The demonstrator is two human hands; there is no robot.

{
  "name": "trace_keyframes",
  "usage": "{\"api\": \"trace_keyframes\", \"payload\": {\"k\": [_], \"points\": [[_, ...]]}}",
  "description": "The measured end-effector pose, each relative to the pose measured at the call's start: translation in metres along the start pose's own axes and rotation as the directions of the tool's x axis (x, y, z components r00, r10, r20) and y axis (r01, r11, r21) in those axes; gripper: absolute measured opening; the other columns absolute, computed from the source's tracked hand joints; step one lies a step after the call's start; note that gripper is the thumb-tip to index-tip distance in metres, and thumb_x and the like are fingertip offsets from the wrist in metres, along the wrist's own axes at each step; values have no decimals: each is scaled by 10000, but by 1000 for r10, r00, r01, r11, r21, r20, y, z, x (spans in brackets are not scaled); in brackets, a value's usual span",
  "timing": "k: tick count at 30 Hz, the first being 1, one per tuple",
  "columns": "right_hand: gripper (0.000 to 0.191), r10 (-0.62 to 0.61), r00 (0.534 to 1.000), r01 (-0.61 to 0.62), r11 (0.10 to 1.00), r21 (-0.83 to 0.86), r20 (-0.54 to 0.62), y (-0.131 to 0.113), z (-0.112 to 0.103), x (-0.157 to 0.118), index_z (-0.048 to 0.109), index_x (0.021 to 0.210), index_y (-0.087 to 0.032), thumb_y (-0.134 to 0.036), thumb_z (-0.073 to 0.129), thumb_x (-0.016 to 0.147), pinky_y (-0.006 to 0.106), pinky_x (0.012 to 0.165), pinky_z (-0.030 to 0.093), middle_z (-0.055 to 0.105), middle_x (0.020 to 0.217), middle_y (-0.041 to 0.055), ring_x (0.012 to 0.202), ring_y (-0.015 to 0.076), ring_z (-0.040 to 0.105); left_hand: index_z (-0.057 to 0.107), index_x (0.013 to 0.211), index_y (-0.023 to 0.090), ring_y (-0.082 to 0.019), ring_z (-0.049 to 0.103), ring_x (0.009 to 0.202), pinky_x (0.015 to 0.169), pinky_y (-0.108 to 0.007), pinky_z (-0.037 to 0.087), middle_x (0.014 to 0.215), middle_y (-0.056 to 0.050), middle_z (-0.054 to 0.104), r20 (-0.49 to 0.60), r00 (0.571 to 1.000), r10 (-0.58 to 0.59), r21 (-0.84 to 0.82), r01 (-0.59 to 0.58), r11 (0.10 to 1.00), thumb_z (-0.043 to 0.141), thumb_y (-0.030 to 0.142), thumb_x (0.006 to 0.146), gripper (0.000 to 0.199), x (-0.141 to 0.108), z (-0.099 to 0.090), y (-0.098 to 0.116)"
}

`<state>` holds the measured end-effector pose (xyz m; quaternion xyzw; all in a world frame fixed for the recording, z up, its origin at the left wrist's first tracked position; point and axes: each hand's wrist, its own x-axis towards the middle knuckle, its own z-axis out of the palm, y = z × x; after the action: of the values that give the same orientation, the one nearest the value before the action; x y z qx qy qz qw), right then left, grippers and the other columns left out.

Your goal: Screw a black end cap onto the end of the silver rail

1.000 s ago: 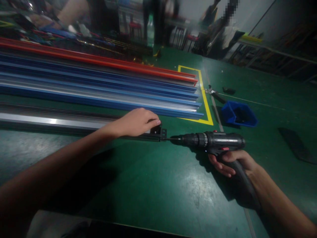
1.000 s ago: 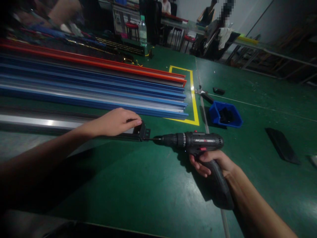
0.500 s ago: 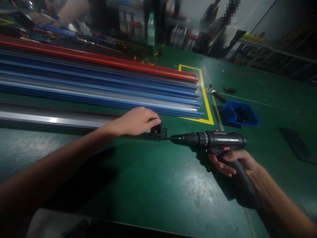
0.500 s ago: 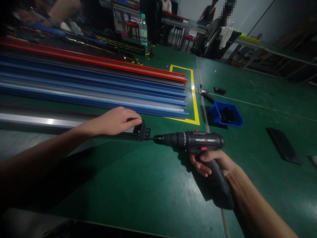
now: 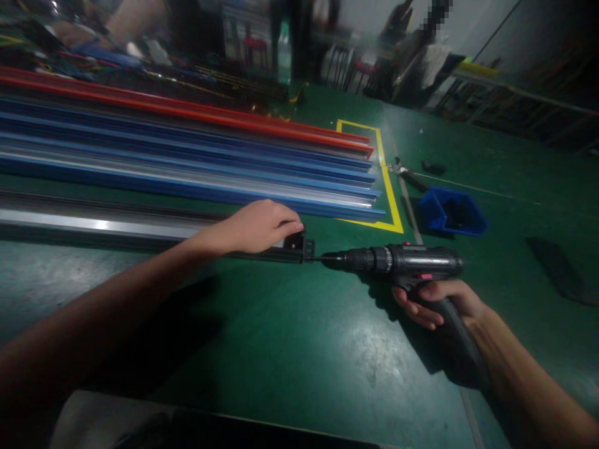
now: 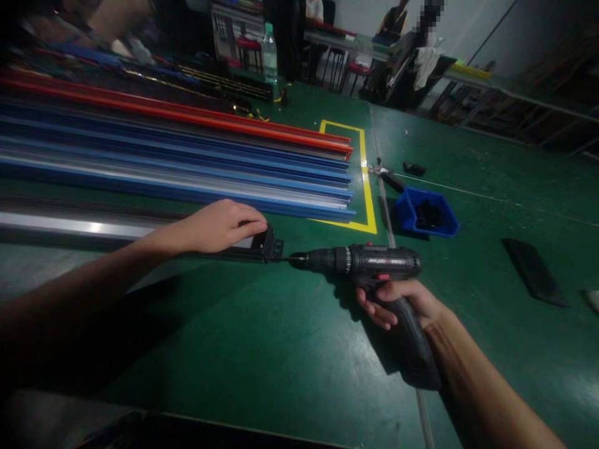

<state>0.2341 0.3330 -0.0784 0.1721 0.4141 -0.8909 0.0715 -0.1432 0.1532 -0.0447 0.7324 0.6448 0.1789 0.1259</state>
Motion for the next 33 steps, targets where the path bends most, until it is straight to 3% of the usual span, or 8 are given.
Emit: {"api": "trace_keyframes", "payload": {"k": [22,33], "points": [[288,-17,1000,17,1000,4,-15,1,1,1,765,990,-1,-200,669,804,191,489,548,695,761,94,426,56,524,767,942,229,-182,662,822,718,-294,386,949,-21,771,7,999,-36,9,36,999,427,443,1047,415,1,1,-1],[318,8,1000,-8,1000,17,8,0,-1,1,760,1055,1,-198,654,830,192,520,561,709,809,104,452,54,540,787,960,226,-174,671,807,708,-279,391,950,-17,785,5,999,-38,-27,38,999,450,464,1040,420,1,0,-1]]}}
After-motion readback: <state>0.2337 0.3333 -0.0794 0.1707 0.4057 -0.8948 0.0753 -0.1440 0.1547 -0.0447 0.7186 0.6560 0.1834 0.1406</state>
